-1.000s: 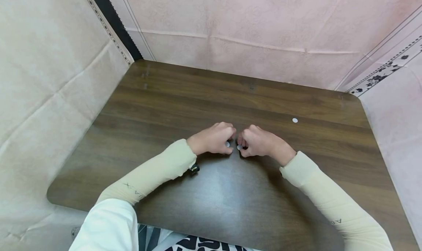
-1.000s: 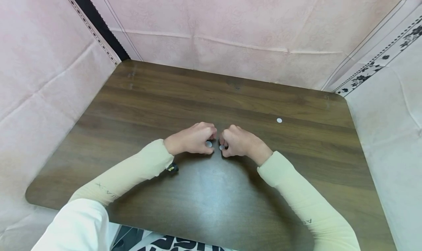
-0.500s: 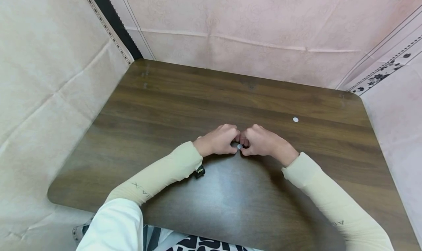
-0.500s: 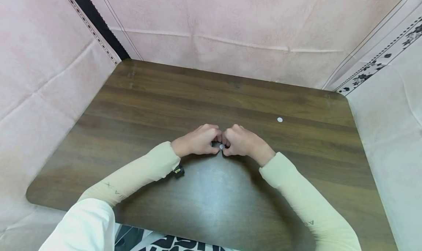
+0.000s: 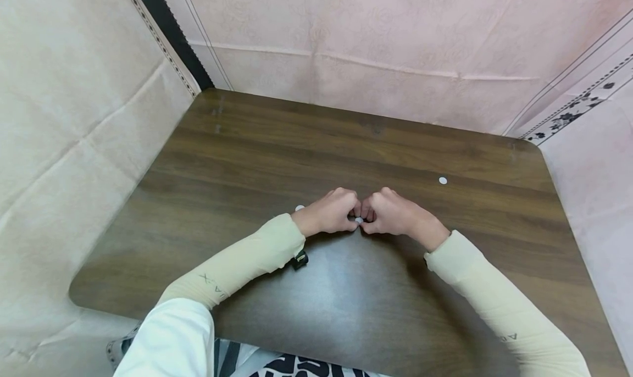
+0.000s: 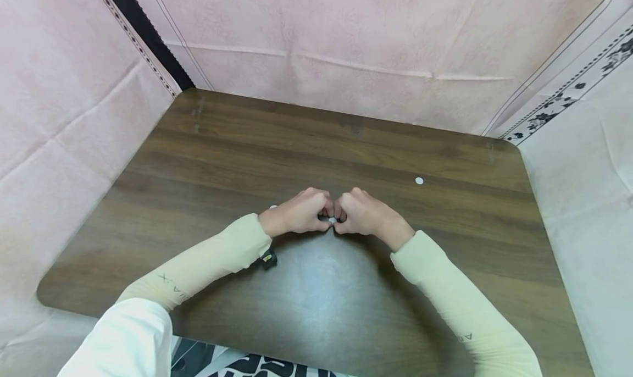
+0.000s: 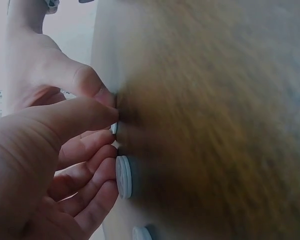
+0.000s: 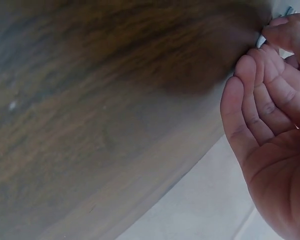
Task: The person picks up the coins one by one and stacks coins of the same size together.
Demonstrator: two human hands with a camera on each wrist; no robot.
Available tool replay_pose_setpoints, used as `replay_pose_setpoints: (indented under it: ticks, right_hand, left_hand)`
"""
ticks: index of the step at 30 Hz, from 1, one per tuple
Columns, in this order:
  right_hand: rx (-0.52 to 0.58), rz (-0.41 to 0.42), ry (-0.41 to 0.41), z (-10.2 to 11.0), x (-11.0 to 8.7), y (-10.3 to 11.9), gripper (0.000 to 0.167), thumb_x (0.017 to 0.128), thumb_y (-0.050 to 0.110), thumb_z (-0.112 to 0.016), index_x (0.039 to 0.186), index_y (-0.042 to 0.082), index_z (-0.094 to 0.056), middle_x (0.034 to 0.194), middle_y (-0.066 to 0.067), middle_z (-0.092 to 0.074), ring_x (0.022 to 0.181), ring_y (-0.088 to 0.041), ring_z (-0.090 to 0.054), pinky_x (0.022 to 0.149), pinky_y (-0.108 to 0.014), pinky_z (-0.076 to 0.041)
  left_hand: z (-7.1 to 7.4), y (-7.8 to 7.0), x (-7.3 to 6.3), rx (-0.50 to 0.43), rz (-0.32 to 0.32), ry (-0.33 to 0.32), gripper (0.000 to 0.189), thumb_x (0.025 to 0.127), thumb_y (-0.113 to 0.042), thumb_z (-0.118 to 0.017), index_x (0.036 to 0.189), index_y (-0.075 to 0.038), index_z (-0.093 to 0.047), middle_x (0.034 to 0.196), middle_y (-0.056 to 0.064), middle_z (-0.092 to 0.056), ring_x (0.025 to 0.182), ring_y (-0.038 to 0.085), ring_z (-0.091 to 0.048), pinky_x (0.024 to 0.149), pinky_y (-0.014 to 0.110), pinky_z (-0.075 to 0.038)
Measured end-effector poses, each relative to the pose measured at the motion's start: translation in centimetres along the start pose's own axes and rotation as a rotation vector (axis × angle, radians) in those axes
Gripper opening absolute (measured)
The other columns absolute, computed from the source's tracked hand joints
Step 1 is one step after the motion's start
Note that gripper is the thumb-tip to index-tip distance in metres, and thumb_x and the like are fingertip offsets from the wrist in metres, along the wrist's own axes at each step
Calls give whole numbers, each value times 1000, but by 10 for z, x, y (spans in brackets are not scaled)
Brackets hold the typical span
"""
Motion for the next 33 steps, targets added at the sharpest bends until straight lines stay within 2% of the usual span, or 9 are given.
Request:
replay_pose_setpoints:
  ticks: [8,16,20,26,33]
  right_hand:
    - [25,-55,29,15,-10,-6,12,87,9,-81,96,2,-76,85,-3,-78,76,-7,-72,71,-26,-61]
    - [-57,-112,-25,49,-29,-24,18,88,8,-80,102,-3,-76,90,-9,-77,80,-15,-73,74,-33,-62]
    - [-109,-172,-49,67,-41,-41,22,88,8,-80,106,-4,-76,95,-11,-78,85,-19,-75,77,-38,-63]
    - [-151,-283,-42,90,-59,-75,27,90,10,-79,110,-7,-73,99,-15,-77,92,-27,-74,83,-46,-62]
    - [-162,-389,-76,100,-76,-116,25,91,12,-76,108,-6,-72,94,-14,-77,91,-30,-73,86,-50,-59]
  left_hand:
    - [1,-2,0,2,4,16,8,94,-16,-77,91,-8,-76,93,5,-67,86,17,-60,79,28,-52]
    - [2,-3,1,-12,33,32,10,95,-16,-75,87,-10,-74,91,3,-71,84,15,-57,75,26,-49]
    - [3,-4,0,2,39,33,9,95,-15,-75,87,-10,-74,91,1,-70,84,15,-57,75,26,-48]
    - [4,-5,0,-8,30,33,11,95,-13,-74,85,-9,-73,88,2,-70,83,16,-55,75,26,-47]
    - [4,-6,-1,-27,31,46,15,96,-13,-73,82,-10,-70,86,2,-66,77,14,-51,70,23,-43]
Point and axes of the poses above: each hand's wrist, its own x-axis towards the middle knuckle, its own z-axis out of the back of the hand, y = z × x, the point moved 2 cm from there along x, towards the middle knuckle
